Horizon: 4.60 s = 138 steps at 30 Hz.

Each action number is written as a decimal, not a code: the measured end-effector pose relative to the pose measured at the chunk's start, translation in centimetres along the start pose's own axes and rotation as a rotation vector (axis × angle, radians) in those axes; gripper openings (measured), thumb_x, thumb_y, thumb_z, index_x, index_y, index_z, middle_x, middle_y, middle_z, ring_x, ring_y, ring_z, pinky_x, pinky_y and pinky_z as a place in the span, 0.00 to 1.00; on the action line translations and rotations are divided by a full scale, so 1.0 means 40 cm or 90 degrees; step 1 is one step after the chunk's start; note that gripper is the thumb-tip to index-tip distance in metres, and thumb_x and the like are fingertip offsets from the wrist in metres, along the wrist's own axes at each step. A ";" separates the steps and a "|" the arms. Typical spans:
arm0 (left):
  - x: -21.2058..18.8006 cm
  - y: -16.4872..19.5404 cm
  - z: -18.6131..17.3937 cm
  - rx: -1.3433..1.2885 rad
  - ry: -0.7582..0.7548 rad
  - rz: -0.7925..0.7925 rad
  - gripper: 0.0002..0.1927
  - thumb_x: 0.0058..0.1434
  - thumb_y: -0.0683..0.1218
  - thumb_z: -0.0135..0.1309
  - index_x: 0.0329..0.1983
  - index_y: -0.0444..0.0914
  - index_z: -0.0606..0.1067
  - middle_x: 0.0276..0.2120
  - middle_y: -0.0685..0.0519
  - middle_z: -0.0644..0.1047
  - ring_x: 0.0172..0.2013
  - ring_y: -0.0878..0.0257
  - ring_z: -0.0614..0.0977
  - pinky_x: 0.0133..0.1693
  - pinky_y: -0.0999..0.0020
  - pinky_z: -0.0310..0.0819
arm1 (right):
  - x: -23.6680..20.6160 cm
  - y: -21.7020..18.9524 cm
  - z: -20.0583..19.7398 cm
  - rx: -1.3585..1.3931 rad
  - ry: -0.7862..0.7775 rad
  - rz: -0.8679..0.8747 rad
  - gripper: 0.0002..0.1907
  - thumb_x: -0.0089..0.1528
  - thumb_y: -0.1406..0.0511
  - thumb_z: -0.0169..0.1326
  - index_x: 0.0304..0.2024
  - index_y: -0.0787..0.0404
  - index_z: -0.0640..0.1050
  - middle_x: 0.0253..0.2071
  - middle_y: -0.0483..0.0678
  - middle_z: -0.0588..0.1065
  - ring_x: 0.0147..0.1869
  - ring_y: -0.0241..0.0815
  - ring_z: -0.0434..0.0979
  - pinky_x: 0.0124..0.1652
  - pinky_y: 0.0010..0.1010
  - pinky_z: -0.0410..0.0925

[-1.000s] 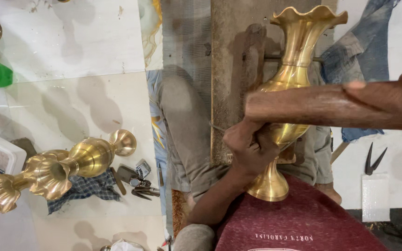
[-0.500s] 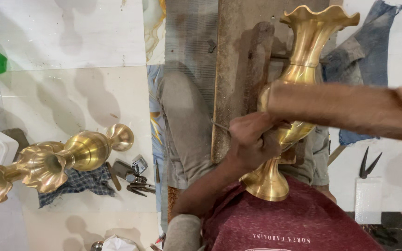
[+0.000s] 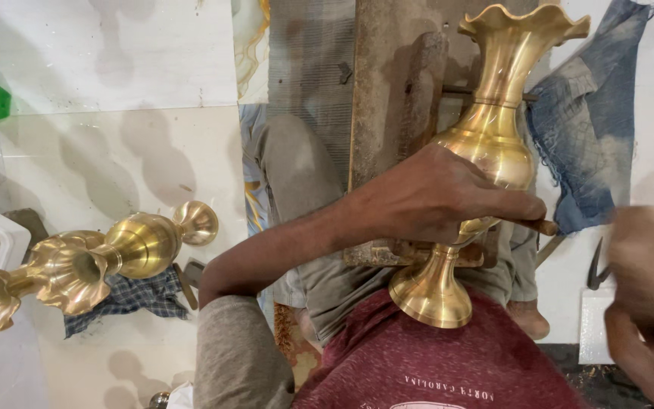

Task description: The person holds a brass vase steady on a wooden board and etches a decorative pattern onto its surface with a small hand tool. They then reposition the vase, use a wooden mallet to strike a chisel-like tool against the vase's body, and continue etching around the vessel.

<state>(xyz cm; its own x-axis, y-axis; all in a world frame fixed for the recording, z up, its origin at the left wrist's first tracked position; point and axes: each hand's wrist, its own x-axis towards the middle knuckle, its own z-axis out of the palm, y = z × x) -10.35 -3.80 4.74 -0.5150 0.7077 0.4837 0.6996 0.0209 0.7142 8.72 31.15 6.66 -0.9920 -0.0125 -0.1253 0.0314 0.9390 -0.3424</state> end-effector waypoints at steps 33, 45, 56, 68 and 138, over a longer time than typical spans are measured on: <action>-0.011 0.034 0.029 -0.449 0.429 -0.199 0.23 0.70 0.33 0.60 0.65 0.35 0.70 0.52 0.48 0.80 0.50 0.60 0.85 0.53 0.66 0.88 | -0.057 -0.287 0.167 -0.039 0.010 -0.373 0.19 0.51 0.71 0.61 0.46 0.69 0.81 0.46 0.60 0.81 0.41 0.53 0.84 0.42 0.43 0.77; 0.188 0.053 -0.035 0.012 -0.057 -0.232 0.35 0.55 0.32 0.54 0.67 0.44 0.68 0.43 0.51 0.85 0.42 0.61 0.89 0.35 0.70 0.86 | -0.027 -0.109 0.302 0.329 0.103 -0.282 0.21 0.45 0.64 0.66 0.40 0.66 0.82 0.41 0.55 0.82 0.43 0.48 0.85 0.41 0.35 0.74; 0.279 0.051 -0.052 0.130 -0.228 -0.173 0.38 0.51 0.32 0.53 0.66 0.52 0.72 0.31 0.54 0.84 0.28 0.64 0.83 0.31 0.67 0.78 | 0.050 -0.057 0.161 0.643 0.105 0.123 0.17 0.59 0.75 0.60 0.51 0.73 0.76 0.43 0.55 0.80 0.40 0.39 0.81 0.42 0.25 0.74; 0.268 0.041 -0.032 0.151 -0.221 -0.162 0.34 0.57 0.32 0.55 0.63 0.56 0.73 0.34 0.58 0.85 0.26 0.67 0.82 0.29 0.69 0.75 | 0.073 -0.080 0.041 0.668 0.230 0.104 0.13 0.67 0.80 0.59 0.53 0.74 0.72 0.43 0.56 0.78 0.43 0.40 0.82 0.47 0.28 0.77; 0.100 0.131 0.012 0.052 0.155 -0.234 0.31 0.59 0.30 0.52 0.65 0.41 0.71 0.49 0.51 0.83 0.43 0.63 0.88 0.44 0.70 0.87 | 0.320 -0.156 -0.079 0.524 0.013 -0.050 0.36 0.54 0.75 0.62 0.66 0.70 0.72 0.51 0.58 0.79 0.51 0.41 0.83 0.53 0.27 0.74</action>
<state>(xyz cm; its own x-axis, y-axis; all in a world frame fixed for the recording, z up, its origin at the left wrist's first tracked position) -8.49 -0.53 10.17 -0.8316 0.4559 0.3173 0.4802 0.3029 0.8232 -4.55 26.23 10.15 -0.9968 -0.0543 -0.0589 0.0337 0.3833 -0.9230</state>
